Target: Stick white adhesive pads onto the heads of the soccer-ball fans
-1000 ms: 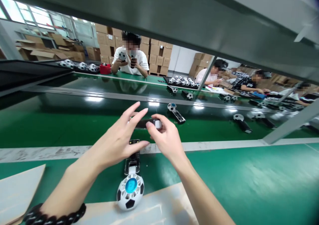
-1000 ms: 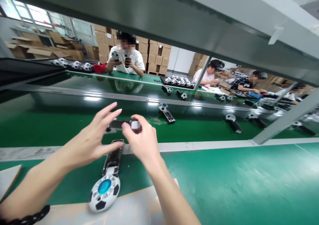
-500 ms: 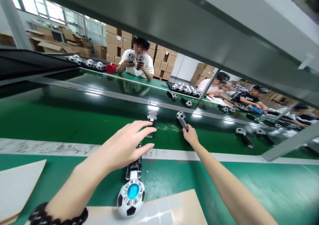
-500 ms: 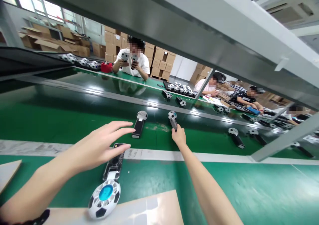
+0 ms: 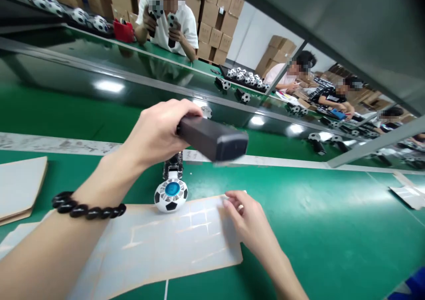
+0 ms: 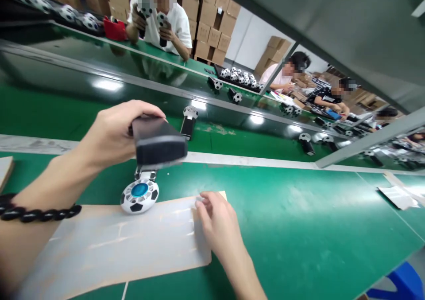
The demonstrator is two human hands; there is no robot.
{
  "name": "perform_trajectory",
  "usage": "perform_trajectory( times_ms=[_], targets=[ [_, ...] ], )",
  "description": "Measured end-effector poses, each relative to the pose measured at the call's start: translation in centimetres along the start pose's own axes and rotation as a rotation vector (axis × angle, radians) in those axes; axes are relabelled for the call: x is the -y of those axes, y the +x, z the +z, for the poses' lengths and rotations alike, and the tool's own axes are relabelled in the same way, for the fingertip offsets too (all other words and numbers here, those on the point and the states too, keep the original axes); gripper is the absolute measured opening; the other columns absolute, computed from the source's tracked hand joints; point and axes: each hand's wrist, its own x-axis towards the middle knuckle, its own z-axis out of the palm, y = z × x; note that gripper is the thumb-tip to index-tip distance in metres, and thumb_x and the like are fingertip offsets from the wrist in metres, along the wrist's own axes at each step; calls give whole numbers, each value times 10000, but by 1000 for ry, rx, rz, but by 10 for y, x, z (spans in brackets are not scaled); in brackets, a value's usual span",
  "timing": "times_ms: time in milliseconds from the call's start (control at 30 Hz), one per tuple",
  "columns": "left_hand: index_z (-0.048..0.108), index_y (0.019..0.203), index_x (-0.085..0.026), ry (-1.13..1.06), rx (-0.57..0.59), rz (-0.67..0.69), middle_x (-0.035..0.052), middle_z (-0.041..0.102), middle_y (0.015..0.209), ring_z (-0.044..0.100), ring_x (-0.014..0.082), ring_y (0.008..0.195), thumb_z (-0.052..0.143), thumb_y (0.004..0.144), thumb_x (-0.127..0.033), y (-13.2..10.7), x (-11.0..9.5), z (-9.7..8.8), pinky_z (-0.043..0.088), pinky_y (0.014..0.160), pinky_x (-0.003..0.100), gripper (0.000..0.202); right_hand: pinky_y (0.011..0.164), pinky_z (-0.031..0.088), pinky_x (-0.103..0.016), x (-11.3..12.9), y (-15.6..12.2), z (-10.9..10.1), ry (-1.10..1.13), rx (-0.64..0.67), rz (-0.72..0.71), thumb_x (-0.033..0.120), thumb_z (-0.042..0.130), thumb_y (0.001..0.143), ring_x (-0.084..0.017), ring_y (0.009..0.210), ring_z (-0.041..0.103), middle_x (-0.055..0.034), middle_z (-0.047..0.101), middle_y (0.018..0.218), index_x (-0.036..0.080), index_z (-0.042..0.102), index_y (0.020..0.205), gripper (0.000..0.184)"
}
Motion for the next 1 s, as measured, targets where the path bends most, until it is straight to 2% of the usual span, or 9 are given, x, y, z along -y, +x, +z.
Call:
perform_trajectory(
  times_ms=[67, 133, 300, 467, 600, 700, 867, 933, 1000],
  targets=[
    [686, 967, -179, -121, -22, -138, 20, 731, 826, 652, 177, 667, 794, 755, -438, 0, -3, 2, 550, 625, 301, 352, 840, 529, -441, -15, -2, 11, -126, -83, 18, 339, 624, 927, -257, 890, 685, -102, 722, 987, 166, 699, 1024, 212],
    [679, 883, -146, -289, -57, -226, -2, 712, 741, 624, 142, 588, 846, 696, -519, 1, -7, 5, 523, 540, 258, 450, 876, 521, -449, -21, -2, 20, -207, -127, 19, 322, 632, 952, -247, 956, 666, -85, 697, 1040, 162, 677, 1054, 195],
    [689, 730, -143, -494, -182, -408, 7, 724, 712, 700, 151, 623, 833, 735, -541, 4, -13, 8, 583, 542, 248, 424, 782, 548, -378, -21, 1, 25, -280, -103, 18, 299, 632, 988, -183, 810, 656, -13, 666, 892, 166, 651, 901, 159],
    [658, 710, -161, -796, -376, -501, -18, 728, 689, 708, 151, 563, 869, 717, -515, 9, -8, 7, 638, 492, 286, 412, 790, 554, -383, -20, 6, 19, -269, -83, 49, 287, 648, 980, -196, 854, 669, -17, 675, 918, 167, 657, 992, 121],
    [669, 720, -144, -732, -348, -485, -20, 708, 664, 702, 138, 563, 878, 719, -468, 9, -4, 6, 620, 502, 250, 385, 755, 525, -357, -20, 11, 18, -217, -39, 68, 293, 644, 969, -180, 794, 637, -3, 657, 853, 179, 630, 851, 165],
    [644, 830, -151, -655, -365, -434, -22, 705, 704, 700, 136, 574, 887, 700, -445, 7, -7, 4, 605, 524, 239, 403, 720, 496, -346, -22, 10, 13, -124, -4, 71, 346, 628, 941, -194, 740, 619, 1, 637, 777, 211, 577, 775, 220],
    [603, 904, -177, -528, -435, -320, -4, 683, 699, 659, 124, 529, 826, 763, -441, -2, -22, 2, 545, 473, 205, 374, 714, 540, -354, -17, 7, -10, 124, 83, 42, 689, 533, 887, -225, 716, 644, -28, 648, 732, 248, 497, 711, 476],
    [597, 909, -181, -478, -404, -215, -3, 678, 679, 650, 124, 524, 809, 786, -409, -5, -28, 0, 527, 460, 192, 335, 725, 573, -361, -5, 11, -20, 199, 123, 36, 808, 553, 817, -238, 790, 679, -68, 691, 814, 239, 515, 714, 580],
    [592, 922, -180, -401, -351, -76, 6, 684, 683, 650, 128, 529, 806, 791, -395, -6, -33, -3, 527, 467, 193, 330, 648, 586, -329, 18, 15, -29, 286, 138, 49, 843, 599, 767, -230, 785, 694, -77, 707, 818, 234, 523, 734, 614]
  ],
)
